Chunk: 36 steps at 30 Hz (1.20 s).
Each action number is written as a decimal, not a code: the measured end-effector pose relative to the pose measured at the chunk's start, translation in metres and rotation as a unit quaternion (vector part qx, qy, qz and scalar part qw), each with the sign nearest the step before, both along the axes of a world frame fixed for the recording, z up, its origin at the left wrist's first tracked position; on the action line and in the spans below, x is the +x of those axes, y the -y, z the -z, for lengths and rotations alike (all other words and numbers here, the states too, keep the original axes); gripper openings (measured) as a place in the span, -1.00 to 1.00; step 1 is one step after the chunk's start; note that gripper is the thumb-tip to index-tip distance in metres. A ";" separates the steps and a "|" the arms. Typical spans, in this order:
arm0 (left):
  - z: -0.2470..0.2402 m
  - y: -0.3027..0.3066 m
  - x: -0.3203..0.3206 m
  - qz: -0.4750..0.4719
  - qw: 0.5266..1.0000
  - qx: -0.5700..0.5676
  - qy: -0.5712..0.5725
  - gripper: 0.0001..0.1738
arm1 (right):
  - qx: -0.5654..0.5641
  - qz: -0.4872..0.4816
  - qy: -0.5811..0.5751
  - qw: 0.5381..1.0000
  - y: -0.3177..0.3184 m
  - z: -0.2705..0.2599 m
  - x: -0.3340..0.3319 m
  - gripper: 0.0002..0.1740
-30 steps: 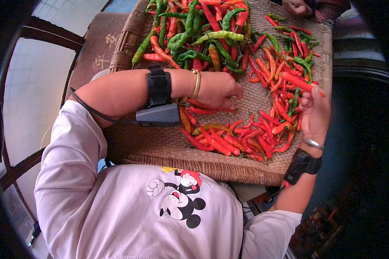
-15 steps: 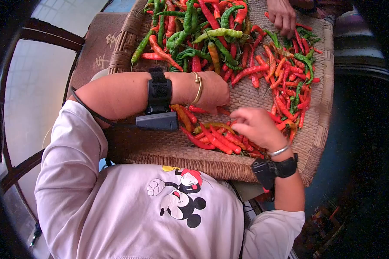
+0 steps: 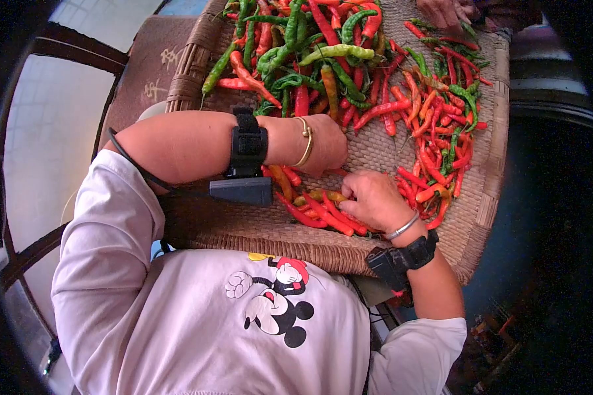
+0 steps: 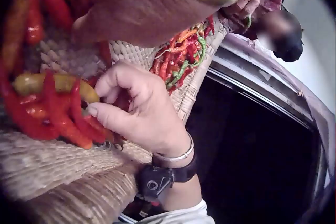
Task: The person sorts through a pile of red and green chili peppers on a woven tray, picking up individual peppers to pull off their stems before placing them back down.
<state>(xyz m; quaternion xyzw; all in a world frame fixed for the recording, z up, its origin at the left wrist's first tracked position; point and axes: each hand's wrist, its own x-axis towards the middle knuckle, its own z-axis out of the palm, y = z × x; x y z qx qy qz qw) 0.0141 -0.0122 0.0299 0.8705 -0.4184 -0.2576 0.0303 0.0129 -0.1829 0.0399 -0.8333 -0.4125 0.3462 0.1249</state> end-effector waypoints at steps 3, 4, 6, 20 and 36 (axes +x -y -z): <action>-0.004 -0.001 0.001 -0.019 1.000 0.002 -0.018 -0.74 | 0.056 -0.023 0.014 0.998 0.005 0.001 0.000 -0.83; -0.006 -0.001 0.002 -0.020 1.000 0.002 -0.018 -0.74 | 0.064 0.017 -0.020 0.998 0.007 -0.001 0.000 -0.86; -0.009 -0.003 0.004 -0.053 0.998 -0.021 -0.033 -0.75 | 0.072 0.057 -0.057 0.994 0.011 -0.008 0.003 -0.88; 0.007 -0.007 0.024 -0.348 0.822 -0.393 -0.221 -0.73 | 0.323 0.424 -0.200 0.822 0.096 -0.055 0.064 -0.79; 0.007 -0.003 0.024 -0.398 0.594 -0.527 -0.459 -0.74 | 0.212 0.402 -0.298 0.840 0.007 -0.021 0.008 -0.75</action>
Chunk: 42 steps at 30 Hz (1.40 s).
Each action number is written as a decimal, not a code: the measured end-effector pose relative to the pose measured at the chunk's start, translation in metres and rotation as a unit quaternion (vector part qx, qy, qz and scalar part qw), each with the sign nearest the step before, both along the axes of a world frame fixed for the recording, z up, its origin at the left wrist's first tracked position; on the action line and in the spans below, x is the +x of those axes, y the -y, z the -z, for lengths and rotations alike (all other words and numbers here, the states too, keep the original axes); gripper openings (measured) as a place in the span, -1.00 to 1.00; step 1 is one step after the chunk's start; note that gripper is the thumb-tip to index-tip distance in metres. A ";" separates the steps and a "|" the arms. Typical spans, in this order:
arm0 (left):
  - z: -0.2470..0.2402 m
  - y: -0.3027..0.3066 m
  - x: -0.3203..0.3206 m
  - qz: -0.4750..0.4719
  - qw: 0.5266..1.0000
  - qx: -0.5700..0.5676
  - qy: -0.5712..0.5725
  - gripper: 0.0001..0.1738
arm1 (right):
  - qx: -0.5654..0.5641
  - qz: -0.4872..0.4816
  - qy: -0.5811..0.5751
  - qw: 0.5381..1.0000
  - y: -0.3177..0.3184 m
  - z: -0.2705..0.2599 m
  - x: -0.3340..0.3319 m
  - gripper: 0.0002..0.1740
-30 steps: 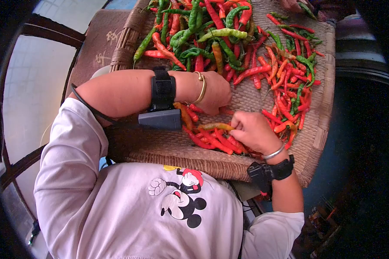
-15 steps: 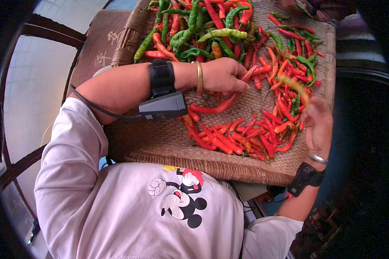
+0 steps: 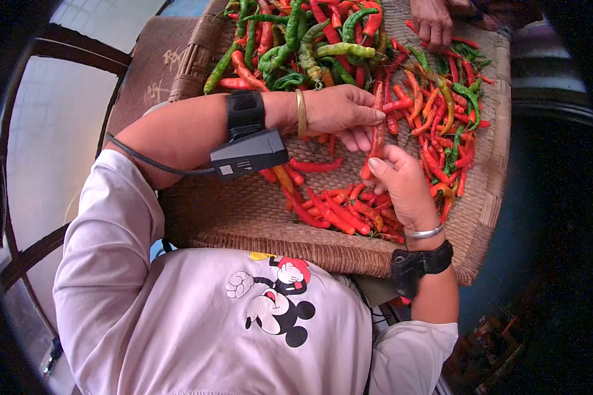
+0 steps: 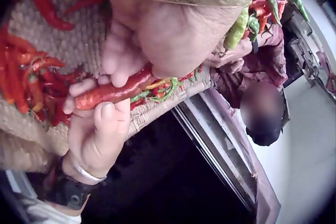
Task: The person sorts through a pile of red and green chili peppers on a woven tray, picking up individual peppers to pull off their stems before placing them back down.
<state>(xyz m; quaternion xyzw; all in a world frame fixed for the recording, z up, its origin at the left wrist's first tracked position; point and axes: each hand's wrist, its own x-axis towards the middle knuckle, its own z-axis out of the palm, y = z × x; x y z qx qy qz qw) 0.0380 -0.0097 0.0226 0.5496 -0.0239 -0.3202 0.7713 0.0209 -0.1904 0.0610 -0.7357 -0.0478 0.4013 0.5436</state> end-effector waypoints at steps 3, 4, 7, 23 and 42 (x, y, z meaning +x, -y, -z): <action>0.000 0.000 0.000 -0.001 1.000 -0.011 0.000 -0.73 | 0.050 0.021 -0.069 0.996 0.009 -0.001 0.005 -0.82; -0.002 -0.001 0.000 0.009 1.000 -0.002 -0.001 -0.73 | 0.053 0.034 -0.068 0.996 0.011 -0.005 0.007 -0.84; -0.002 0.000 -0.003 0.114 0.965 0.200 0.126 -0.73 | 0.054 0.099 -0.001 0.994 0.025 -0.014 0.024 -0.84; -0.003 0.007 -0.031 0.353 0.633 0.533 0.436 -0.74 | -0.118 -0.340 0.274 0.892 0.005 0.020 -0.004 -0.75; 0.003 0.007 -0.032 0.400 0.587 0.509 0.487 -0.81 | -0.130 0.056 0.245 0.959 0.040 -0.046 0.059 -0.95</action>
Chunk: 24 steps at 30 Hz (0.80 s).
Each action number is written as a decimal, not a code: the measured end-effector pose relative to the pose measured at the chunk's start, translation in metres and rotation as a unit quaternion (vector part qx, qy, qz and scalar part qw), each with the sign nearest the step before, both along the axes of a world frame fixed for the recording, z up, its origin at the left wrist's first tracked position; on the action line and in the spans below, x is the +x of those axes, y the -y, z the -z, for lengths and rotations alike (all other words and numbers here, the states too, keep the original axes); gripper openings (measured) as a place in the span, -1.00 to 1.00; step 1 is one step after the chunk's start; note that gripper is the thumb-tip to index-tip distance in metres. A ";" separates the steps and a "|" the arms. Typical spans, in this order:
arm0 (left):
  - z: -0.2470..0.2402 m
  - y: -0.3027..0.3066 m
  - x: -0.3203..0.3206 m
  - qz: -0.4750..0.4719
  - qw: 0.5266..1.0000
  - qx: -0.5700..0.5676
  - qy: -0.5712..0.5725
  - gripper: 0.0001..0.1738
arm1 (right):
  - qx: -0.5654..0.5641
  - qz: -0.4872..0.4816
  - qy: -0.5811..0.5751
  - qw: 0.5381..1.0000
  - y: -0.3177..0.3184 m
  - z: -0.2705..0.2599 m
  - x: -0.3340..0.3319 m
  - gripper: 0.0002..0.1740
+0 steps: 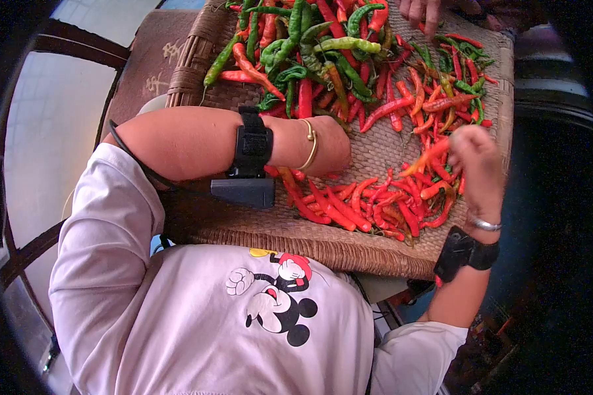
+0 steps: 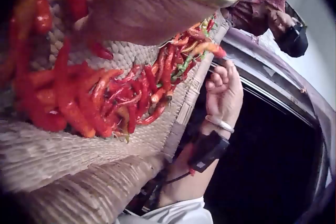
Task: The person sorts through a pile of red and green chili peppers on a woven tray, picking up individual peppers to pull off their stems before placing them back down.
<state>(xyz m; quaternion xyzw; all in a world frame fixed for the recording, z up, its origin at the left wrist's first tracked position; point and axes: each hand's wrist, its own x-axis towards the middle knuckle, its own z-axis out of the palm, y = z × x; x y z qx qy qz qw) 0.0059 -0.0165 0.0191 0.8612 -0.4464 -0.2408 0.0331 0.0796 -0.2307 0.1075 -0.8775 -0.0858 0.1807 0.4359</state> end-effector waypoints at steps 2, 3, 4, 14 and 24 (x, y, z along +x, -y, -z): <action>-0.003 0.001 0.002 -0.021 1.000 -0.004 -0.011 -0.80 | 0.071 0.091 0.006 0.993 0.006 0.004 0.010 -0.89; -0.008 0.001 0.002 -0.043 0.999 -0.009 -0.022 -0.80 | -0.003 0.097 0.093 0.991 0.010 0.012 0.013 -0.84; -0.012 0.000 0.004 -0.044 0.999 -0.008 -0.021 -0.80 | -0.076 0.101 0.178 0.976 0.012 0.019 0.013 -0.78; 0.008 0.000 0.022 -0.241 0.851 -0.300 -0.357 -0.74 | 0.036 -0.153 -0.100 0.982 -0.037 0.043 -0.050 -0.82; 0.003 -0.005 0.028 -0.373 0.736 -0.328 -0.460 -0.72 | 0.150 -0.053 -0.186 0.970 -0.048 0.046 -0.059 -0.66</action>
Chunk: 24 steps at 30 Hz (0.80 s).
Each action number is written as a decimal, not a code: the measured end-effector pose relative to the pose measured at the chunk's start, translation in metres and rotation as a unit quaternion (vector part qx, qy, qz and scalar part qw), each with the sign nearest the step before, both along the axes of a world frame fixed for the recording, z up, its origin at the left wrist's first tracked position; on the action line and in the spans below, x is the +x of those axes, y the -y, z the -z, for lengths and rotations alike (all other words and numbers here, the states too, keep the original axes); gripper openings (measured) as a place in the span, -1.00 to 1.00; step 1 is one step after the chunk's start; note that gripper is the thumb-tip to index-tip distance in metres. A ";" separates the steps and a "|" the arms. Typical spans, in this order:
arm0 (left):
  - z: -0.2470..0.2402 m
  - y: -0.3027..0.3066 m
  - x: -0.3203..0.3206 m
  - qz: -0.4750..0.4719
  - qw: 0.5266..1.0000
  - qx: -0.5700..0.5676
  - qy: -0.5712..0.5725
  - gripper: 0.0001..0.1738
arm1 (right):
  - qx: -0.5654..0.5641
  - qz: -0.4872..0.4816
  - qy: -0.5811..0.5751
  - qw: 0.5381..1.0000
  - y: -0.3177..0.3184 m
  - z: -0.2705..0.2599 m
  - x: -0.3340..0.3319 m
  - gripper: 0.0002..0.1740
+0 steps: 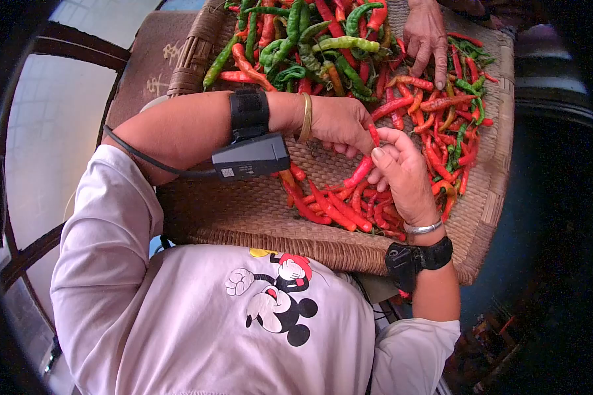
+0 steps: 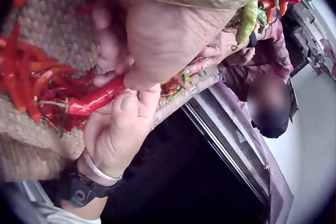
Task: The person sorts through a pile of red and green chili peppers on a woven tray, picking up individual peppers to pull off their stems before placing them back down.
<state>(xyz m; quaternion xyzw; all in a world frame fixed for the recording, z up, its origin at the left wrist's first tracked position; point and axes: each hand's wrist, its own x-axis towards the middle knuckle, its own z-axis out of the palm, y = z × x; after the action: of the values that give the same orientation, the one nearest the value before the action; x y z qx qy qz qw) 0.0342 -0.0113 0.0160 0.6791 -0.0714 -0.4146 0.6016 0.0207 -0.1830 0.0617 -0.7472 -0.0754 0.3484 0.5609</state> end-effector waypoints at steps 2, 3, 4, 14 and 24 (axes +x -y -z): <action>0.000 0.000 -0.001 -0.006 1.000 -0.013 0.003 -0.69 | 0.003 -0.002 -0.006 1.000 -0.001 0.000 -0.001 -0.65; -0.001 -0.001 -0.002 -0.013 1.000 -0.025 0.006 -0.65 | 0.006 -0.006 -0.013 1.000 -0.002 0.000 -0.001 -0.64; -0.001 -0.001 -0.003 -0.014 1.000 -0.025 0.007 -0.65 | 0.006 -0.007 -0.011 1.000 -0.001 0.003 -0.001 -0.64; 0.004 0.005 -0.006 0.117 0.991 -0.033 0.058 -0.80 | 0.058 0.152 -0.044 0.986 0.021 0.015 0.021 -0.85; 0.019 0.008 -0.013 0.252 0.921 0.064 0.291 -0.72 | 0.195 0.393 0.002 0.899 0.070 -0.011 0.088 -0.78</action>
<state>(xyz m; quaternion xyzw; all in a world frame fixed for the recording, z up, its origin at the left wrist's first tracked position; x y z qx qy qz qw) 0.0211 -0.0194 -0.0027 0.7666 -0.3855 -0.3398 0.3850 0.1088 -0.2527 0.0728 -0.5923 0.1570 0.0763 0.7866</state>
